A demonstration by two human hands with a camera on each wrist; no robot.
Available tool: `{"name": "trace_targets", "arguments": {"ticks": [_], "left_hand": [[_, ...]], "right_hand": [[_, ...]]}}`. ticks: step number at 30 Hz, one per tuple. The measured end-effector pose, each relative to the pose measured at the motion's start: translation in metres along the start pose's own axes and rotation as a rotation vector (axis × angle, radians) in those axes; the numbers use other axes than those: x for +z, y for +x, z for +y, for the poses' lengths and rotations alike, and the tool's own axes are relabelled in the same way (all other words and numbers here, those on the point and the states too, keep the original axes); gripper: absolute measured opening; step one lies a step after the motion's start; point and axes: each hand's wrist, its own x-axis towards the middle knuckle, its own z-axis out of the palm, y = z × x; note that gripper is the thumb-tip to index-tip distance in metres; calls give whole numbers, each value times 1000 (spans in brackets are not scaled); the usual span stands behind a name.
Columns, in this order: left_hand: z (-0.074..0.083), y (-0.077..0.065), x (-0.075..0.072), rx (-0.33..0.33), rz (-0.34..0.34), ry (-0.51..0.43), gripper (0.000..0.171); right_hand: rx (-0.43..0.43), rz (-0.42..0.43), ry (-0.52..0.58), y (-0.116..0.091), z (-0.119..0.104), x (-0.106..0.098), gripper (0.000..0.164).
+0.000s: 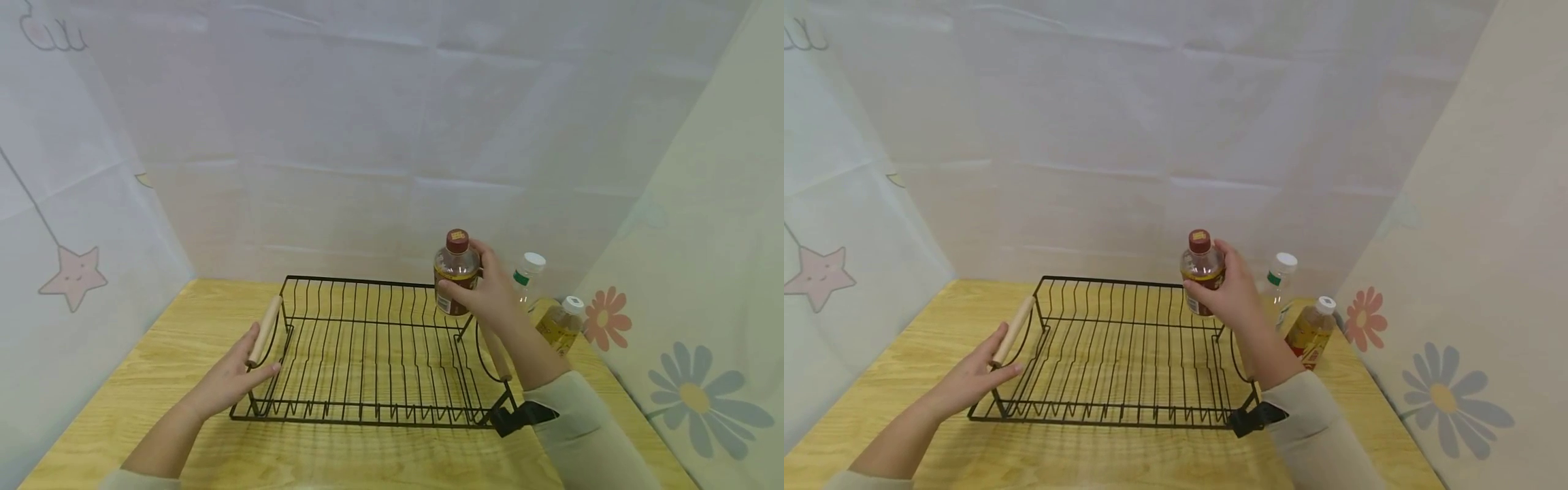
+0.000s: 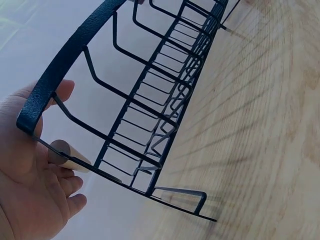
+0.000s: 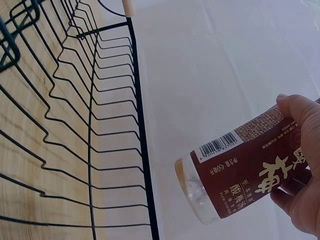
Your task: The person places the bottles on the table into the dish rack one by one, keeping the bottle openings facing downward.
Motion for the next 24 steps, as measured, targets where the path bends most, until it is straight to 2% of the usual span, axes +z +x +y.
{"name": "trace_targets", "arguments": {"ticks": [12,17,24], "left_hand": [[19,13,-10,46,20,24,95],[32,19,-10,84,17,11,94],[54,28,-2,82,-22,15,92]], "right_hand": [[-12,-115,-6,-1,-7,33,95],[-47,-142,-35,-6,-13,44,94],[-132,-152,-105,-16,-20,59,91]]}}
